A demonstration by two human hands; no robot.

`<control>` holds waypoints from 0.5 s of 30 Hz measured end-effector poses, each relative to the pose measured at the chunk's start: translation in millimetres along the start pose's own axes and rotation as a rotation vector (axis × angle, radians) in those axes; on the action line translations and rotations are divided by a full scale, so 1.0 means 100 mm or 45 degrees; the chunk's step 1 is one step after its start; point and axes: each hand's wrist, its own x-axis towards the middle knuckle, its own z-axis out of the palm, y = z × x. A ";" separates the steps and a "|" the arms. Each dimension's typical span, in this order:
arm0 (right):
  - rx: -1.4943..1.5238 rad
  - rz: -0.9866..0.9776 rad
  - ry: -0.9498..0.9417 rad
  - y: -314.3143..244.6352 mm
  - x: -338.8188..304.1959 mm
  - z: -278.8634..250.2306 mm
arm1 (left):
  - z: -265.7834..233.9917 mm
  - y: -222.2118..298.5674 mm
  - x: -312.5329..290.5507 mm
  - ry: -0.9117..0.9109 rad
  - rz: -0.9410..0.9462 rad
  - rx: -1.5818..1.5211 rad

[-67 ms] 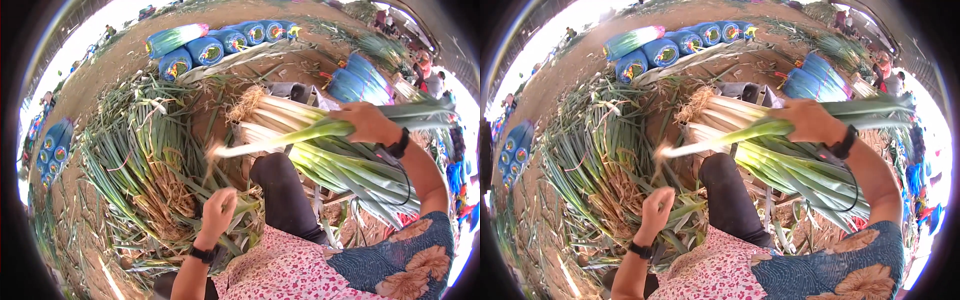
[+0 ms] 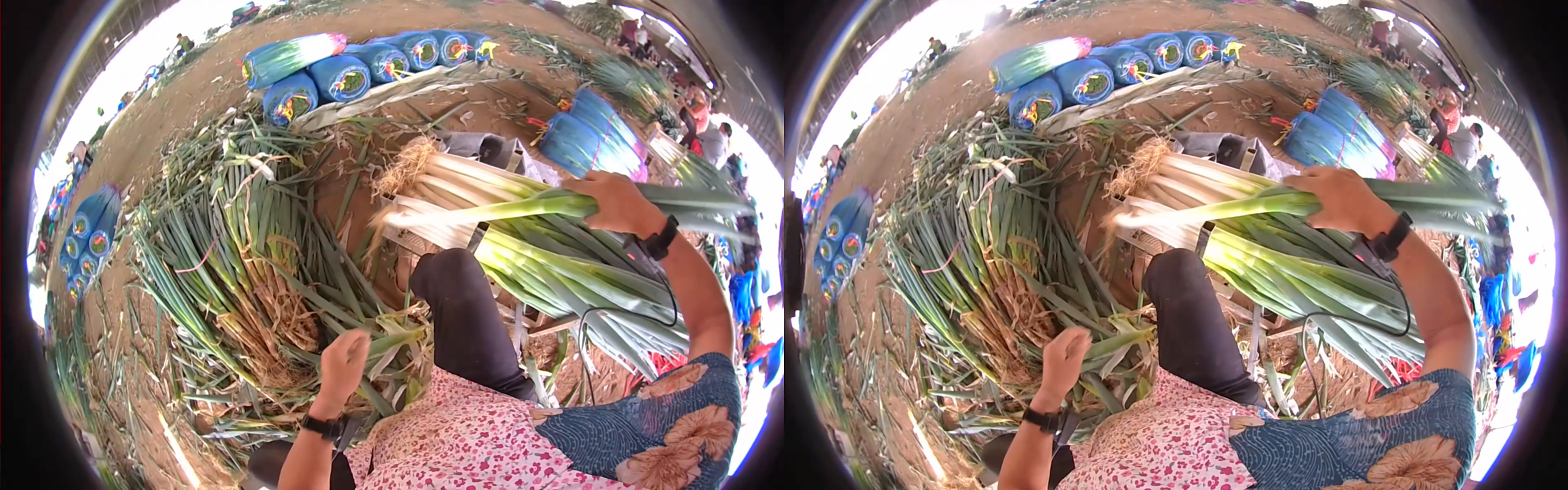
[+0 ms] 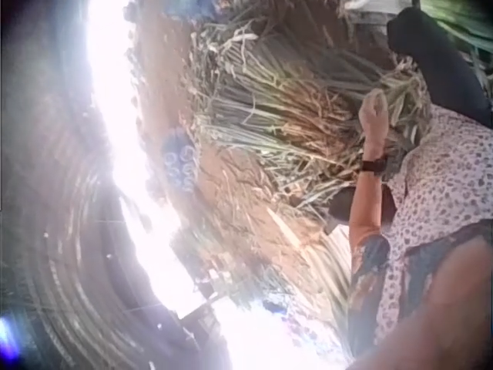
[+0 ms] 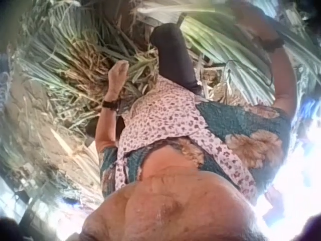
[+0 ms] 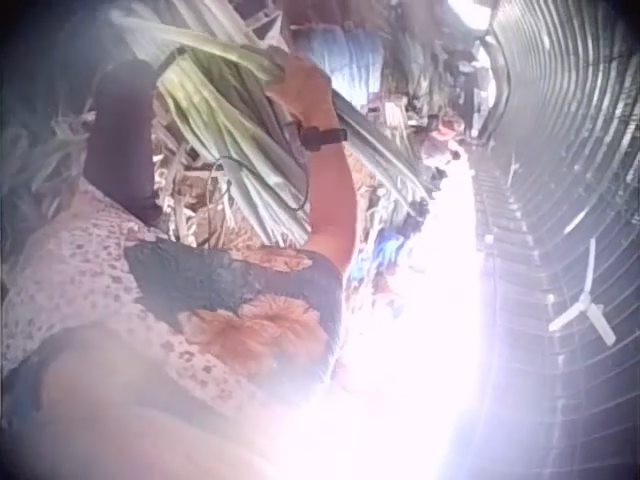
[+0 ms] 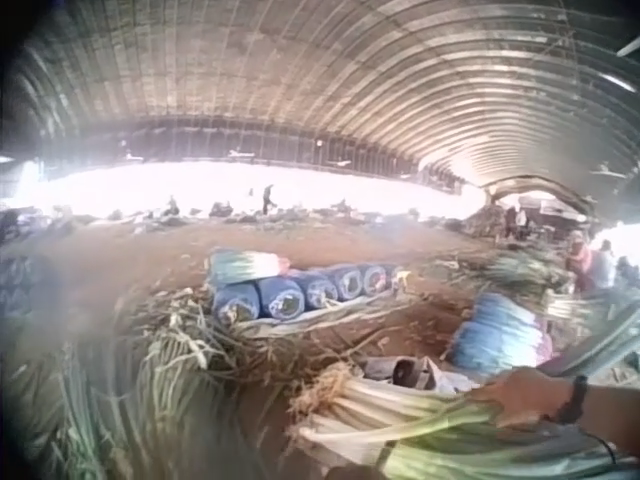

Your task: Trimming, peeling, and bundling leeks in a large agricultural processing area.

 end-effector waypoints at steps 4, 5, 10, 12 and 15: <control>0.310 0.362 -0.107 0.39 -0.22 0.42 | -0.38 -0.51 -0.58 0.052 -0.327 0.042; 0.467 0.389 -0.105 0.46 -0.24 0.53 | -0.47 -0.58 -0.68 0.063 -0.446 0.053; 0.896 0.499 -0.139 0.66 -0.26 0.81 | -0.64 -0.74 -0.89 0.343 -0.702 -0.394; 0.906 0.504 -0.083 0.73 -0.29 0.89 | -0.66 -0.79 -0.93 0.386 -0.728 -0.438; 0.955 0.539 -0.094 0.80 -0.30 0.99 | -0.62 -0.92 -0.97 0.355 -0.760 -0.458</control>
